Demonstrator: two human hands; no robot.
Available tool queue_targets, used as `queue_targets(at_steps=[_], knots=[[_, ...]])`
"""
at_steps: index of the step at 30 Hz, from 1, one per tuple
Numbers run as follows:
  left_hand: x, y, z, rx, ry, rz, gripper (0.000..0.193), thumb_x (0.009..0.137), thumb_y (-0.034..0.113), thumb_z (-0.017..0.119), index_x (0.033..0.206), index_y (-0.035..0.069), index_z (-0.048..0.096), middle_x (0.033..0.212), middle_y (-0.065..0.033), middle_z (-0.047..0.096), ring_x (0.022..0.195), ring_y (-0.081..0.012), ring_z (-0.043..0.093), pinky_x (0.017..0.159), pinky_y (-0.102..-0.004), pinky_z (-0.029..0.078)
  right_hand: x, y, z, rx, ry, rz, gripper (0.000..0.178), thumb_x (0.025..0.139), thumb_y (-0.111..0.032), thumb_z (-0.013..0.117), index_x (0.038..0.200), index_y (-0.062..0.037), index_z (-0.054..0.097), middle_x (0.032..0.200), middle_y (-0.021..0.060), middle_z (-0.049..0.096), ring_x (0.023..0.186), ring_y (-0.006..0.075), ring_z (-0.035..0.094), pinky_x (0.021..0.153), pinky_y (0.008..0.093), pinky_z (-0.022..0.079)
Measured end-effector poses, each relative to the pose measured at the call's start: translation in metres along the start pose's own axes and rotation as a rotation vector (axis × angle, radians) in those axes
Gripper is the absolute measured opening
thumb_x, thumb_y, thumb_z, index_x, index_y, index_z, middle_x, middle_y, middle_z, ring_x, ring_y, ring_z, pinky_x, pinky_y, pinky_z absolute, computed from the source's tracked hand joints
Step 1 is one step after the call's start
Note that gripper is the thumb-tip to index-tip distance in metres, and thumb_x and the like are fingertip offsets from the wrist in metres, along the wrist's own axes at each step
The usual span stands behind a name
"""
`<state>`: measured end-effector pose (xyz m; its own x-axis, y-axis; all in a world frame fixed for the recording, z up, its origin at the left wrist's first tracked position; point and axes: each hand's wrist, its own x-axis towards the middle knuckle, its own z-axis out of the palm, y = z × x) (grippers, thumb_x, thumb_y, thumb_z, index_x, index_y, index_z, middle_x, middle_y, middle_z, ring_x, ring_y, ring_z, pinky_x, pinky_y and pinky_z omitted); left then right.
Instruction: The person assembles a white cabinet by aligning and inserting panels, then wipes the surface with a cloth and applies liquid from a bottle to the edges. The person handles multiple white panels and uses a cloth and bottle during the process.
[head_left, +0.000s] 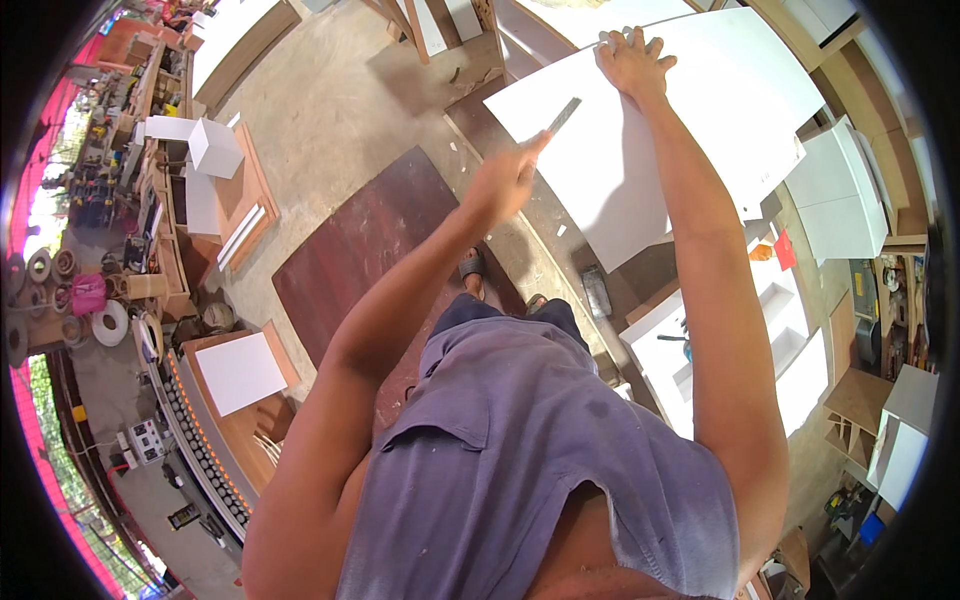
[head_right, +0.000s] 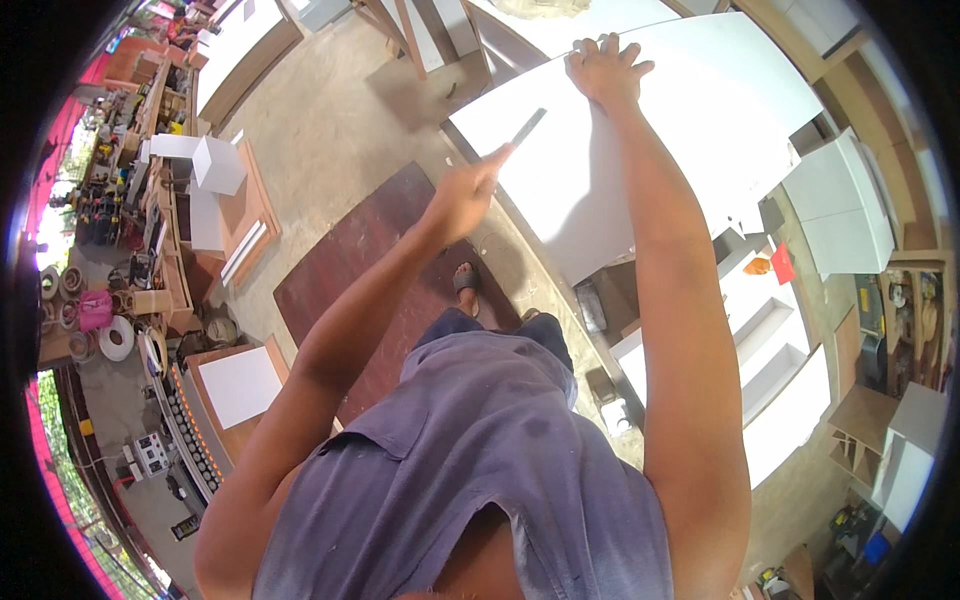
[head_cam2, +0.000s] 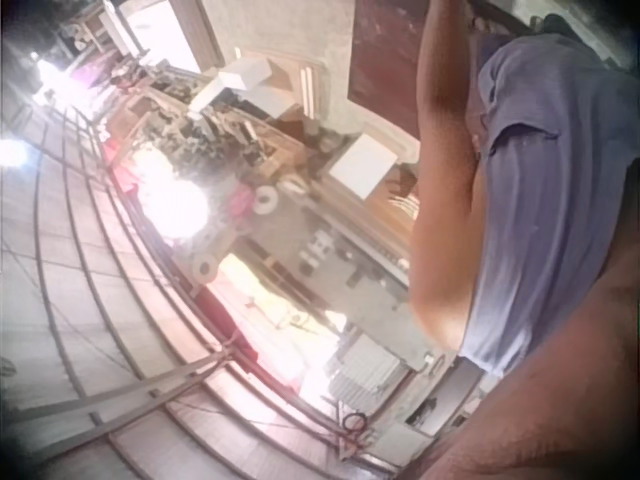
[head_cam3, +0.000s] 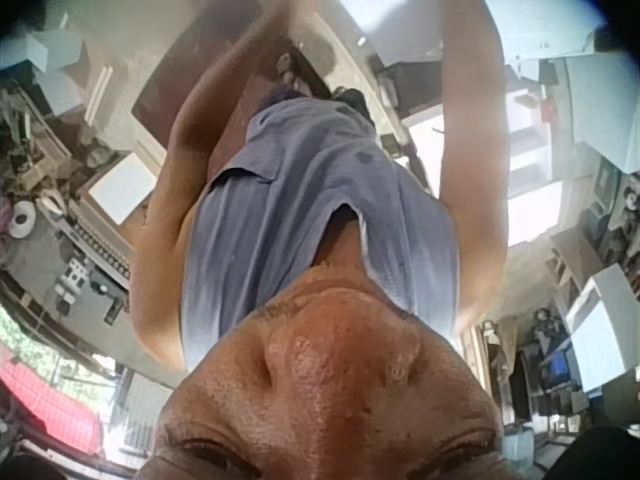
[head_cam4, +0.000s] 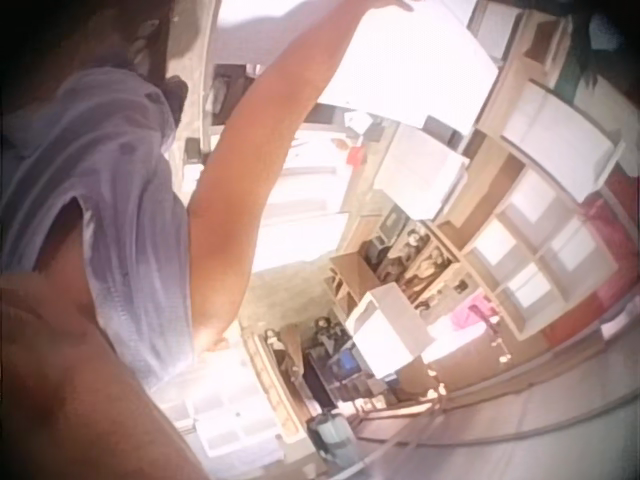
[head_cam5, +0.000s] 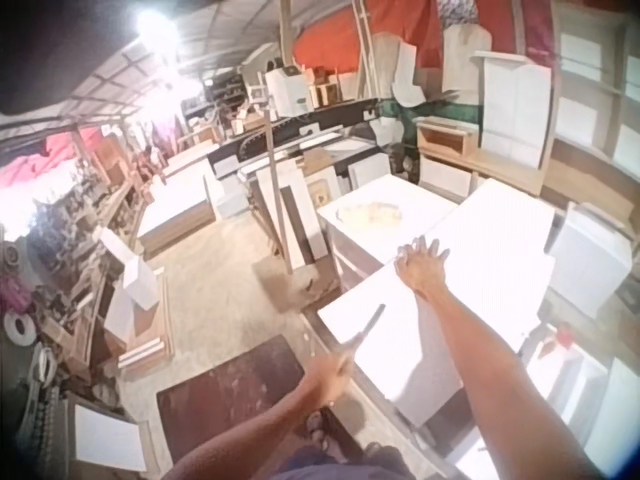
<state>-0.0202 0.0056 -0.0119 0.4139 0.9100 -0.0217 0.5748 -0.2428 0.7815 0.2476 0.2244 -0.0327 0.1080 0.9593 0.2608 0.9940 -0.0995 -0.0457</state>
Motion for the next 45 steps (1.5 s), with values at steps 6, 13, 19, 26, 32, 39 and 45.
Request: queue_targets(at_steps=[6, 13, 19, 26, 32, 39, 45], knots=[[-0.023, -0.009, 0.007, 0.048, -0.069, 0.060, 0.052, 0.095, 0.002, 0.048, 0.147, 0.007, 0.045, 0.115, -0.0284, 0.057, 0.106, -0.0343, 0.061, 0.088, -0.0370, 0.049, -0.005, 0.005, -0.016, -0.073, -0.133, 0.076, 0.059, 0.097, -0.047, 0.031, 0.151, -0.0273, 0.042, 0.163, 0.0119, 0.025, 0.145, 0.0469, 0.021, 0.110, 0.0732, 0.014], [-0.033, 0.004, 0.007, 0.071, -0.099, -0.049, 0.055, 0.096, 0.001, 0.044, 0.149, 0.012, 0.044, 0.122, -0.0297, 0.058, 0.112, -0.0396, 0.063, 0.086, -0.0390, 0.052, -0.002, 0.002, -0.013, -0.045, -0.093, 0.044, 0.056, 0.097, -0.046, 0.034, 0.148, -0.0257, 0.045, 0.161, 0.0117, 0.028, 0.143, 0.0470, 0.023, 0.110, 0.0734, 0.015], [0.015, 0.010, -0.001, -0.018, 0.020, -0.095, 0.050, 0.100, 0.006, 0.045, 0.150, 0.013, 0.043, 0.128, -0.0268, 0.057, 0.110, -0.0348, 0.067, 0.090, -0.0343, 0.050, 0.000, 0.004, 0.002, 0.010, 0.034, 0.008, 0.054, 0.096, -0.047, 0.036, 0.142, -0.0242, 0.052, 0.157, 0.0121, 0.033, 0.141, 0.0494, 0.025, 0.108, 0.0744, 0.016], [-0.067, 0.013, 0.038, 0.001, -0.088, 0.105, 0.053, 0.097, 0.000, 0.045, 0.149, 0.010, 0.044, 0.131, -0.0246, 0.057, 0.117, -0.0341, 0.062, 0.093, -0.0377, 0.051, 0.004, 0.019, 0.004, -0.029, 0.032, 0.047, 0.053, 0.096, -0.047, 0.036, 0.142, -0.0248, 0.052, 0.157, 0.0136, 0.033, 0.141, 0.0505, 0.024, 0.108, 0.0750, 0.015], [0.021, 0.014, -0.006, 0.046, 0.187, -0.073, 0.057, 0.096, 0.000, 0.042, 0.151, 0.016, 0.043, 0.093, -0.0299, 0.059, 0.064, -0.0310, 0.055, 0.069, -0.0415, 0.050, 0.000, -0.002, 0.001, 0.009, 0.008, -0.022, 0.054, 0.096, -0.047, 0.035, 0.142, -0.0238, 0.052, 0.155, 0.0138, 0.034, 0.140, 0.0508, 0.024, 0.108, 0.0751, 0.015], [-0.027, 0.014, 0.022, 0.057, -0.112, -0.003, 0.051, 0.099, 0.008, 0.046, 0.148, 0.020, 0.046, 0.135, -0.0219, 0.054, 0.115, -0.0382, 0.061, 0.092, -0.0349, 0.051, 0.000, 0.016, 0.002, -0.025, -0.013, 0.039, 0.054, 0.096, -0.046, 0.035, 0.143, -0.0234, 0.051, 0.157, 0.0131, 0.032, 0.140, 0.0500, 0.024, 0.109, 0.0732, 0.016], [-0.032, -0.005, 0.039, 0.087, 0.188, 0.305, 0.061, 0.093, 0.005, 0.055, 0.151, 0.019, 0.043, 0.077, -0.0241, 0.048, 0.059, -0.0309, 0.051, 0.058, -0.0408, 0.043, -0.003, 0.004, -0.008, 0.007, -0.027, 0.012, 0.054, 0.096, -0.047, 0.035, 0.143, -0.0237, 0.050, 0.158, 0.0131, 0.032, 0.141, 0.0491, 0.025, 0.108, 0.0734, 0.016]])
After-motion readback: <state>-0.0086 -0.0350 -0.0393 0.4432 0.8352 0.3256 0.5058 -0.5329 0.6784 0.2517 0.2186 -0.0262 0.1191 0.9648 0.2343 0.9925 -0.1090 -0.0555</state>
